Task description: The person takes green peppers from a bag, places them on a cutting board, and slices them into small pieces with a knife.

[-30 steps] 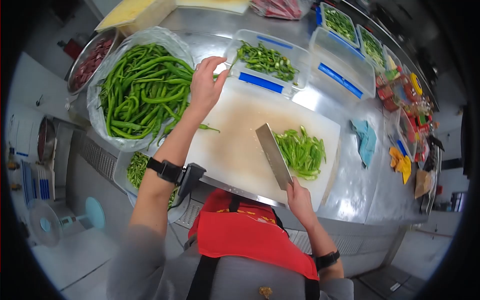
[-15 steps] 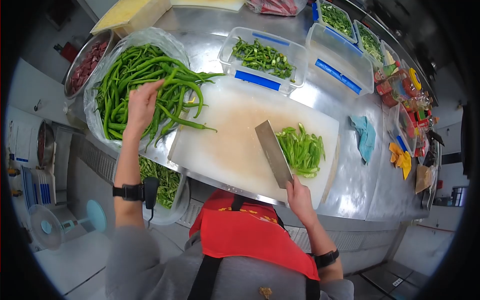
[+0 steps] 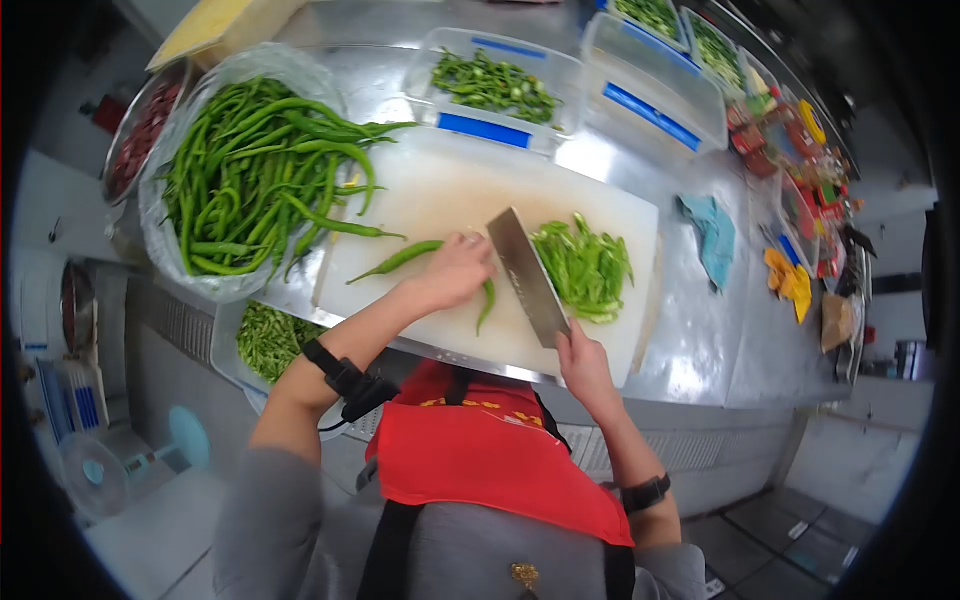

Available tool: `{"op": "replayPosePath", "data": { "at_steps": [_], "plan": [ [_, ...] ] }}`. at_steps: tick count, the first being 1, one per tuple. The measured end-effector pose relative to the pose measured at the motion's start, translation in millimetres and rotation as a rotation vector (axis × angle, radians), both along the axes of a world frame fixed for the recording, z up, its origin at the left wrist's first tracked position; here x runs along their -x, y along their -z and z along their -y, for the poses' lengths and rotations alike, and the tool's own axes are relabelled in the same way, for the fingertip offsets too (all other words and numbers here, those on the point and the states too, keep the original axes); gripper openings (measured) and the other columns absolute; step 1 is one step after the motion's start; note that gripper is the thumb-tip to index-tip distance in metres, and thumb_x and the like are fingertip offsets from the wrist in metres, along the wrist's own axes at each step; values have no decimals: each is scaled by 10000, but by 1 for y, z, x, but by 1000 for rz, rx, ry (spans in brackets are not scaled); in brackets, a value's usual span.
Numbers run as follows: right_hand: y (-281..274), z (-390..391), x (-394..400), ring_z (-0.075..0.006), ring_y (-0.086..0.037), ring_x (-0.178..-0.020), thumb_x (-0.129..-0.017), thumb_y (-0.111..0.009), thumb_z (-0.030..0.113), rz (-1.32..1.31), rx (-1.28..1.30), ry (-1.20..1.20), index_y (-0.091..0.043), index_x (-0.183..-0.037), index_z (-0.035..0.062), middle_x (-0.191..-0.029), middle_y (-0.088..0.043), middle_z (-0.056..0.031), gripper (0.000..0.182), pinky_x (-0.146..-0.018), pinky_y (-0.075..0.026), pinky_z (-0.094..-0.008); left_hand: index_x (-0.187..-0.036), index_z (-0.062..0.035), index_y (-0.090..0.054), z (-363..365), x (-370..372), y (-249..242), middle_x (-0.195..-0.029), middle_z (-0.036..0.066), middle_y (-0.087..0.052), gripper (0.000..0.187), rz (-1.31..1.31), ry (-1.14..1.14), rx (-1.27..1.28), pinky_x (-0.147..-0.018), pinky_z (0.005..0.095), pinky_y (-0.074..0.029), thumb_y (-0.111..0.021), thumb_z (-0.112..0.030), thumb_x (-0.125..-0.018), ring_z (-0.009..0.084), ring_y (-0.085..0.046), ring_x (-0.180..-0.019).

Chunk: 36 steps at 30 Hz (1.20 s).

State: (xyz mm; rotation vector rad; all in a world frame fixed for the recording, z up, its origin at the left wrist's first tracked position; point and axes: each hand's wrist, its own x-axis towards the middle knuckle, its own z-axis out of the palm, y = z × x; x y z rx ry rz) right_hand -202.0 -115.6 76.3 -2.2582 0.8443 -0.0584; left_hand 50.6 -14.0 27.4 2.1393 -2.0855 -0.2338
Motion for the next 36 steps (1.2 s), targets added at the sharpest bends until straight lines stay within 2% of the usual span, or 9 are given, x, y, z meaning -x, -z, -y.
{"op": "replayPosePath", "data": {
  "at_steps": [4, 7, 10, 16, 22, 28, 31, 33, 36],
  "plan": [
    [2, 3, 2, -470, -593, -676, -931, -512, 144, 22, -11, 10, -518, -1090, 8, -696, -603, -276, 209, -603, -448, -550, -971, -127, -690, -17, 1, 8, -998, 41, -585, 231, -184, -172, 309, -866, 395, -410, -702, -127, -740, 262, -525, -1035],
    [3, 0, 1, -470, -592, -669, -930, -509, 140, 44, -16, 6, -513, -1091, 21, -683, -602, -269, 200, -598, -446, -551, -950, -120, -689, -27, 0, 19, -967, 44, -590, 234, -274, -162, 291, -822, 392, -431, -721, -123, -718, 261, -540, -994],
    [-8, -7, 1, -465, -592, -681, -930, -512, 126, 4, -68, -19, -511, -1107, -16, -705, -603, -274, 227, -606, -452, -524, -881, -113, -684, -29, 8, 23, -939, 40, -595, 182, -224, -239, 406, -788, 389, -453, -731, -108, -705, 254, -548, -956],
    [-17, -12, 4, -472, -586, -664, -929, -506, 115, -49, -51, -33, -511, -1090, 6, -675, -592, -270, 195, -588, -445, -537, -789, -112, -640, -16, 19, 29, -889, 22, -592, 124, -267, -357, 488, -718, 371, -484, -733, -106, -708, 248, -558, -894],
    [-11, -12, 5, -471, -589, -663, -928, -503, 112, -41, -59, -25, -500, -1099, 14, -670, -590, -272, 197, -595, -456, -539, -792, -116, -649, -19, 35, 31, -884, 23, -592, 131, -280, -488, 507, -704, 365, -489, -740, -99, -700, 246, -563, -879],
    [-35, -19, 4, -476, -585, -683, -931, -498, 109, -110, -96, -91, -498, -1099, 12, -698, -597, -270, 194, -612, -453, -545, -792, -112, -648, -23, 32, 33, -886, 44, -580, 124, -324, -479, 514, -702, 368, -487, -727, -74, -704, 256, -569, -852],
    [-5, -18, -7, -468, -590, -673, -931, -484, 118, -42, -38, -101, -484, -1109, 24, -707, -611, -248, 202, -603, -456, -554, -802, -95, -645, -24, 28, 35, -890, 54, -586, 139, -339, -464, 519, -710, 375, -477, -726, -58, -694, 272, -571, -839],
    [-4, -18, -8, -472, -589, -678, -928, -485, 110, -27, -54, -86, -480, -1110, 16, -710, -608, -258, 205, -610, -454, -557, -801, -90, -636, -28, 28, 34, -891, 60, -587, 138, -358, -455, 512, -713, 379, -478, -712, -47, -695, 278, -573, -843],
    [-27, -19, -4, -476, -586, -691, -930, -496, 106, -47, -97, -65, -486, -1113, -1, -716, -598, -274, 212, -614, -446, -551, -801, -82, -621, -26, 26, 34, -895, 68, -589, 136, -371, -452, 523, -717, 385, -478, -693, -33, -697, 288, -574, -851]
  ]
}}
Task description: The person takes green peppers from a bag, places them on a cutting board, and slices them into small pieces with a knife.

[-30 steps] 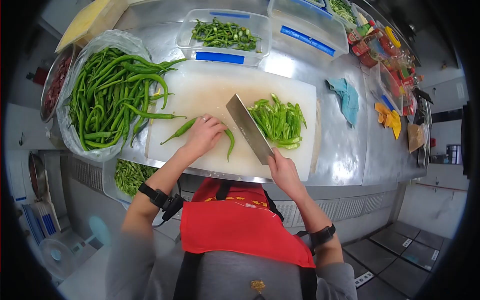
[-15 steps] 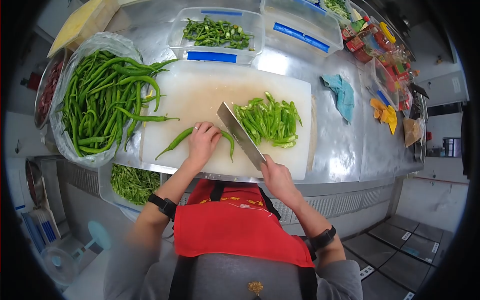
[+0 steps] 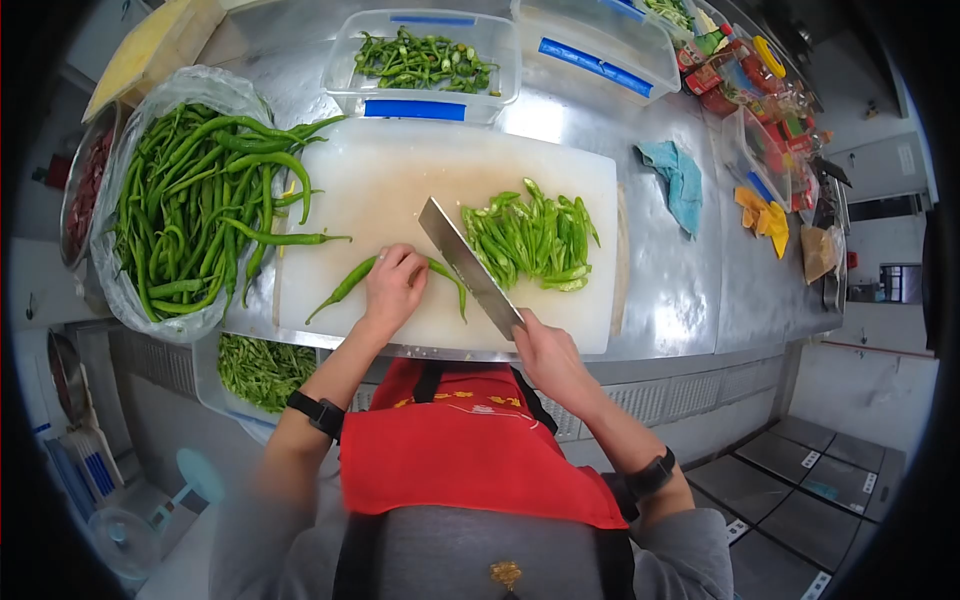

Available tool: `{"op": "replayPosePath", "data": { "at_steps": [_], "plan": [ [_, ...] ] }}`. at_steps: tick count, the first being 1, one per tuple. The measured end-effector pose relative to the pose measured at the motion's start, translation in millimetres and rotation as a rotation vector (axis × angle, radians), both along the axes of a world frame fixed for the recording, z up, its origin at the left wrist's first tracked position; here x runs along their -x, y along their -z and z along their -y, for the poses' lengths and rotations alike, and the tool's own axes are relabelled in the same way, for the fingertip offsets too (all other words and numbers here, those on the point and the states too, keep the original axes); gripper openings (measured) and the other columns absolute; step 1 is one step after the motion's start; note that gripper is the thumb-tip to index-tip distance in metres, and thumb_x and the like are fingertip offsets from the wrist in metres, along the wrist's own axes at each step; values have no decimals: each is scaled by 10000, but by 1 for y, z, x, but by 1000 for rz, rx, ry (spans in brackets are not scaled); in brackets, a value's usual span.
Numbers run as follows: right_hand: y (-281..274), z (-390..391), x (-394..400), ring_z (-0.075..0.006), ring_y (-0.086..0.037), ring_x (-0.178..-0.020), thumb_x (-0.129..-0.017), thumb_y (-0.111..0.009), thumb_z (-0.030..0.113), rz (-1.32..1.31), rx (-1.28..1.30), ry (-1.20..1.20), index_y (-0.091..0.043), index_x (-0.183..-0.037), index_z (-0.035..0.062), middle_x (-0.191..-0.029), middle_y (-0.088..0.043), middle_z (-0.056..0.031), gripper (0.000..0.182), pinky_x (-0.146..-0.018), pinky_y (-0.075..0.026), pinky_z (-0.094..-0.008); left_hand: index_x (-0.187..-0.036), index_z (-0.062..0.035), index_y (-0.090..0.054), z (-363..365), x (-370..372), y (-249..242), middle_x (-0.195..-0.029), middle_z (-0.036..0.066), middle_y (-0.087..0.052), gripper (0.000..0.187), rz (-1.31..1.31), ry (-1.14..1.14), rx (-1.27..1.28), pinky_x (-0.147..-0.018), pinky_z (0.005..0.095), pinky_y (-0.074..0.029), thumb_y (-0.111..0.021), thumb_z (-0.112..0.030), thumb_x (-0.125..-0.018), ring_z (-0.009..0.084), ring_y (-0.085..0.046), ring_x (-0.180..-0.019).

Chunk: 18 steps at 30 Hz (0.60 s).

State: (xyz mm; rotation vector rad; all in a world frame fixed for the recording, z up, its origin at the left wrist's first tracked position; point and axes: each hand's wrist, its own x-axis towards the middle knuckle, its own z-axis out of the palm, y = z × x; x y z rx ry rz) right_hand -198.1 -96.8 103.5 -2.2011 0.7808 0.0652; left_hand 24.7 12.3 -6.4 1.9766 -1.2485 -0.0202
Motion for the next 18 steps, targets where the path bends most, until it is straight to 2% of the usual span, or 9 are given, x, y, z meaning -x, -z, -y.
{"op": "replayPosePath", "data": {
  "at_steps": [7, 13, 18],
  "plan": [
    [23, -5, -14, -488, -580, -701, -931, -499, 99, 74, -22, 23, -473, -1162, -25, -693, -581, -292, 263, -615, -443, -547, -800, -71, -597, -4, 0, 2, -903, 80, -580, 141, 0, 16, 6, -716, 392, -476, -670, -21, -690, 299, -571, -859],
    [8, -13, -5, -490, -576, -678, -929, -505, 104, 23, -62, 31, -486, -1132, -46, -686, -578, -298, 253, -603, -437, -541, -785, -63, -578, -4, -1, 4, -906, 93, -570, 143, -19, -7, -2, -731, 392, -471, -664, -16, -681, 310, -562, -864],
    [29, -10, -18, -483, -586, -671, -930, -502, 112, 95, -84, 82, -497, -1132, -22, -688, -592, -288, 242, -608, -447, -549, -845, -82, -607, -9, -7, -9, -915, 84, -552, 178, 11, -67, 50, -733, 396, -474, -680, -22, -694, 295, -547, -864]
  ]
}}
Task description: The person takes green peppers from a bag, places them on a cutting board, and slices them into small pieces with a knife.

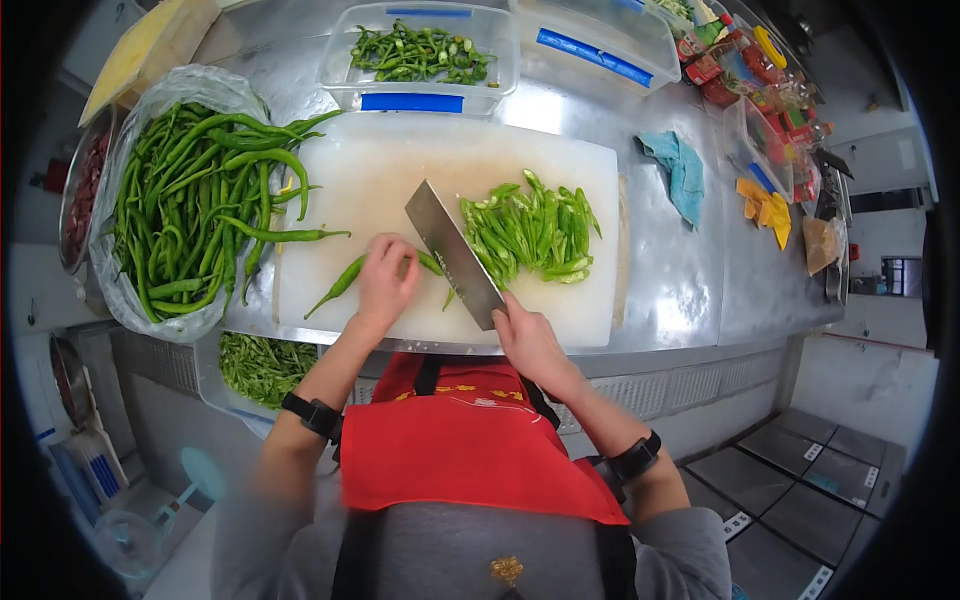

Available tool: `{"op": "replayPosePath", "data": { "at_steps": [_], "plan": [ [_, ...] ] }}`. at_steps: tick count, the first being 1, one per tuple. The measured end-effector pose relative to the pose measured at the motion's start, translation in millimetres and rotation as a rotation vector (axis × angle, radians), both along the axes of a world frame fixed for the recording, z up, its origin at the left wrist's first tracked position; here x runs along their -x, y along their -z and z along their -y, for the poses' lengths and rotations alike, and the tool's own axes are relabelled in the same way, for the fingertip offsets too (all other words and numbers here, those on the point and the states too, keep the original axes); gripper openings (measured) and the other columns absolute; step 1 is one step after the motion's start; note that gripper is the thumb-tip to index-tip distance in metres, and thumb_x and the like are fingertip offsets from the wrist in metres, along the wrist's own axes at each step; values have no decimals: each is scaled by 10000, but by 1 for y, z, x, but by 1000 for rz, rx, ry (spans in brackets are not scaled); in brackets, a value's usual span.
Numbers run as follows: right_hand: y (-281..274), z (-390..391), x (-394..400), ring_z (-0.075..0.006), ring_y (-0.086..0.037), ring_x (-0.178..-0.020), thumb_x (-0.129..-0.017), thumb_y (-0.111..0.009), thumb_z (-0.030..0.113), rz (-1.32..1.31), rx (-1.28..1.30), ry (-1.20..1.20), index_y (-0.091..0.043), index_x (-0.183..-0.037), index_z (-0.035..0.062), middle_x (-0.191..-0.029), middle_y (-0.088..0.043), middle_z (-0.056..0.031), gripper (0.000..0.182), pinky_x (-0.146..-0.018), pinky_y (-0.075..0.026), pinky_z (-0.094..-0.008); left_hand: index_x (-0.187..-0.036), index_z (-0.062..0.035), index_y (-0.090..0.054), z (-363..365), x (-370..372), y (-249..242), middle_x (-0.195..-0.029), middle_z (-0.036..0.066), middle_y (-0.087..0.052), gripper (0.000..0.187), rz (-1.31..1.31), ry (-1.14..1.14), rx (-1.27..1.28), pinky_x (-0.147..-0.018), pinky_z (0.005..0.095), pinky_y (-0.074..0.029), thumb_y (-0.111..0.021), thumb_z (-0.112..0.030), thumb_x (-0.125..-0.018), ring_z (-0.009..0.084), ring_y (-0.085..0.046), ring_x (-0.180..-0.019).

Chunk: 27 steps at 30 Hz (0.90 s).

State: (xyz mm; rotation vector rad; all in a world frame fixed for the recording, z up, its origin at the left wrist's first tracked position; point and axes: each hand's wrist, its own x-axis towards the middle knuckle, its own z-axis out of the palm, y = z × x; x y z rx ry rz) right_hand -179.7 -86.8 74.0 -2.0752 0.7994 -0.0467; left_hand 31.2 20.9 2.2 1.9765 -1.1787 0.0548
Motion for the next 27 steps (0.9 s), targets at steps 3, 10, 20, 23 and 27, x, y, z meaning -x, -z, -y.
{"op": "replayPosePath", "data": {
  "at_steps": [3, 10, 20, 23, 27],
  "plan": [
    [-3, 14, 6, -480, -589, -667, -929, -497, 109, -10, 46, 32, -499, -1137, -7, -685, -596, -282, 237, -601, -449, -554, -882, -80, -644, -8, -10, -8, -914, 80, -566, 199, 54, -89, -112, -756, 400, -466, -705, -16, -704, 296, -545, -879],
    [-14, 24, 19, -458, -597, -659, -913, -507, 105, -48, 179, -73, -503, -1161, 20, -707, -617, -248, 262, -594, -460, -543, -880, -71, -661, 6, 18, 11, -911, 83, -576, 206, 44, 70, -54, -757, 395, -462, -726, -6, -695, 301, -543, -877],
    [-42, 18, 21, -454, -604, -685, -923, -495, 127, -187, 120, -166, -483, -1195, 35, -754, -630, -239, 288, -617, -471, -540, -831, -51, -633, 10, 18, 9, -878, 94, -584, 177, -56, 47, -27, -727, 390, -462, -734, -3, -694, 308, -548, -844],
    [-15, 15, 15, -456, -604, -686, -922, -493, 122, -160, 114, -175, -481, -1188, 38, -752, -629, -239, 279, -621, -470, -539, -831, -50, -633, 10, 18, 9, -881, 95, -585, 168, -58, 50, -27, -729, 390, -462, -727, -1, -700, 309, -551, -845],
    [-9, 19, 11, -458, -599, -674, -920, -490, 115, -92, 139, -149, -476, -1167, 25, -737, -622, -241, 263, -621, -468, -542, -831, -48, -627, 3, 15, 11, -888, 99, -585, 161, -46, 90, -15, -729, 386, -463, -705, 15, -706, 307, -555, -850]
  ]
}}
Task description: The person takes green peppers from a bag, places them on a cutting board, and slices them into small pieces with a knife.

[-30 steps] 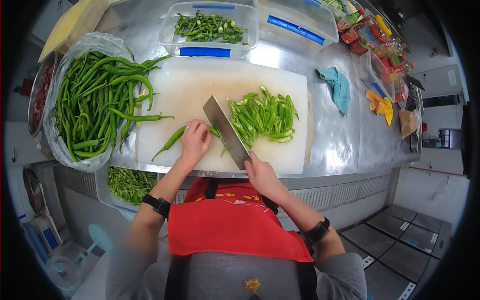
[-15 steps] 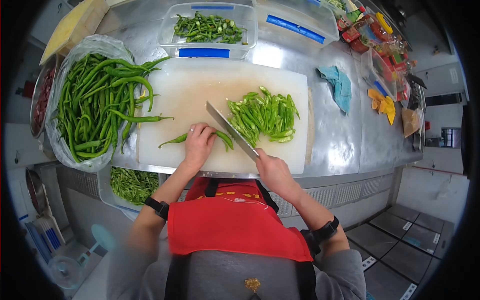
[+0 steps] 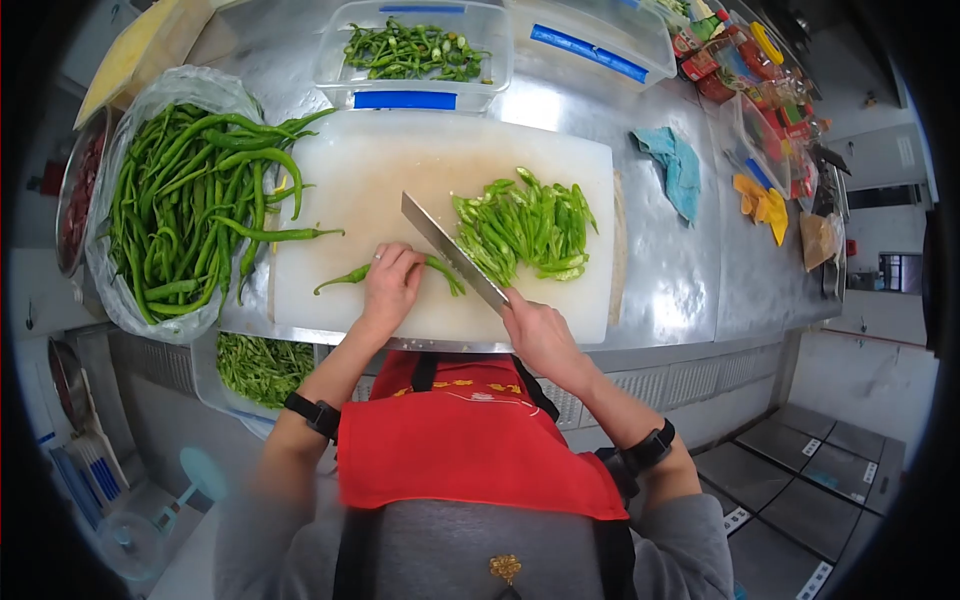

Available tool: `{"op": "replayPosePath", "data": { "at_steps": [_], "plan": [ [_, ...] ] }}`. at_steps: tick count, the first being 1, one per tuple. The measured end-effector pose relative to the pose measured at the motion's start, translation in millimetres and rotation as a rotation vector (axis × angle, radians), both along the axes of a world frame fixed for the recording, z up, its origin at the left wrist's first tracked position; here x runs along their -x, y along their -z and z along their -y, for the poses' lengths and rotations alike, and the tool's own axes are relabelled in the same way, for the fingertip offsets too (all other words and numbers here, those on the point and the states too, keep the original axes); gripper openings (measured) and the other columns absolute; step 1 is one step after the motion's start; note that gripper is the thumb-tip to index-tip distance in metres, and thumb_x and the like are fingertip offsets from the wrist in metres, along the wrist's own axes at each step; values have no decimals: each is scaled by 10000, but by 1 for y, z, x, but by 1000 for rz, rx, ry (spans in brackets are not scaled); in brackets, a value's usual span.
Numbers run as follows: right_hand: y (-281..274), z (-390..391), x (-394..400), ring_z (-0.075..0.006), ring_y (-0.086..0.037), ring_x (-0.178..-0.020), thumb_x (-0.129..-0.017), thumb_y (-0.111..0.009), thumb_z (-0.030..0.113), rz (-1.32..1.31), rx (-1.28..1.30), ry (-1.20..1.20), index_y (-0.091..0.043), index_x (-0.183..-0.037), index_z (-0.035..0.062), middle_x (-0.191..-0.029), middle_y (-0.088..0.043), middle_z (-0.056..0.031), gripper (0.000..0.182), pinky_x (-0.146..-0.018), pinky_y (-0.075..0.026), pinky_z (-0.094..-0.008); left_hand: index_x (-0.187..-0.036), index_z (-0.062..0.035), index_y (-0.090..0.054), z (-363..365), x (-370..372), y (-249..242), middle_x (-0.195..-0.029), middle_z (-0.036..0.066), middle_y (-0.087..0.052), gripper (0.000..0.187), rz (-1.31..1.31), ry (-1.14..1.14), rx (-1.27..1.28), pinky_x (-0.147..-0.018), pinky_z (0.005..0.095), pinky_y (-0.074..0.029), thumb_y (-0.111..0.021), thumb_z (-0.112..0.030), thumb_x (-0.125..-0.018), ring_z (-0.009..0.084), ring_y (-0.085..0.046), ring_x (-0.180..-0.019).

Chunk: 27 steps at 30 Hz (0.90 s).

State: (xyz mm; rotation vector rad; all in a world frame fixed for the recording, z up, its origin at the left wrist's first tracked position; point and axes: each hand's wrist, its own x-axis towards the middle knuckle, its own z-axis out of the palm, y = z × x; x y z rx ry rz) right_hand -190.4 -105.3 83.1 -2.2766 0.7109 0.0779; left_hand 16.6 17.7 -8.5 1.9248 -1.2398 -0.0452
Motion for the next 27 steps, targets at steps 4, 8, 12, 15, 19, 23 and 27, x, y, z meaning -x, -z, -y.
{"op": "replayPosePath", "data": {
  "at_steps": [4, 8, 12, 15, 19, 23, 27],
  "plan": [
    [-19, 0, 3, -461, -593, -661, -919, -490, 111, -79, -22, -32, -475, -1157, 16, -726, -619, -242, 257, -615, -465, -546, -830, -47, -618, 1, 0, 0, -891, 101, -583, 162, 4, -8, 13, -730, 384, -464, -686, 30, -705, 307, -557, -855],
    [2, 1, -8, -465, -588, -673, -919, -500, 108, -20, -11, -18, -495, -1154, 7, -706, -605, -261, 256, -614, -456, -538, -828, -43, -610, 1, 0, 1, -891, 104, -583, 163, -11, -3, 7, -733, 388, -462, -676, 37, -702, 310, -557, -856],
    [-14, 6, -11, -465, -589, -662, -919, -498, 112, 20, -17, 0, -488, -1142, 6, -694, -604, -260, 247, -606, -455, -545, -824, -41, -603, 1, -3, -1, -893, 108, -583, 158, -9, 12, 9, -736, 392, -460, -662, 43, -703, 314, -555, -856],
    [-21, 0, -4, -465, -589, -651, -919, -491, 119, -22, -22, -23, -477, -1105, 17, -681, -607, -247, 213, -589, -450, -559, -818, -41, -598, -1, -1, 1, -894, 108, -584, 152, -7, -5, 5, -740, 393, -461, -654, 46, -706, 316, -556, -856],
    [8, -4, -17, -465, -591, -656, -917, -492, 121, -13, -27, -29, -473, -1145, 20, -692, -610, -251, 250, -600, -455, -555, -840, -43, -610, -1, -1, -4, -893, 107, -586, 156, -9, 14, -11, -734, 396, -463, -652, 43, -718, 311, -558, -855],
    [5, 3, -15, -456, -592, -642, -913, -494, 116, 27, 12, -18, -475, -1160, 16, -708, -617, -246, 267, -598, -465, -545, -876, -64, -637, -18, -9, -20, -888, 95, -577, 169, 22, -120, -37, -719, 400, -481, -677, 9, -729, 305, -556, -871],
    [3, 19, -1, -446, -597, -656, -912, -509, 120, 17, 21, 62, -505, -1145, 28, -719, -618, -243, 251, -602, -469, -535, -876, -85, -659, -28, -15, -16, -887, 71, -590, 162, 111, -134, -150, -726, 393, -495, -702, -26, -731, 288, -565, -866]
  ]
}}
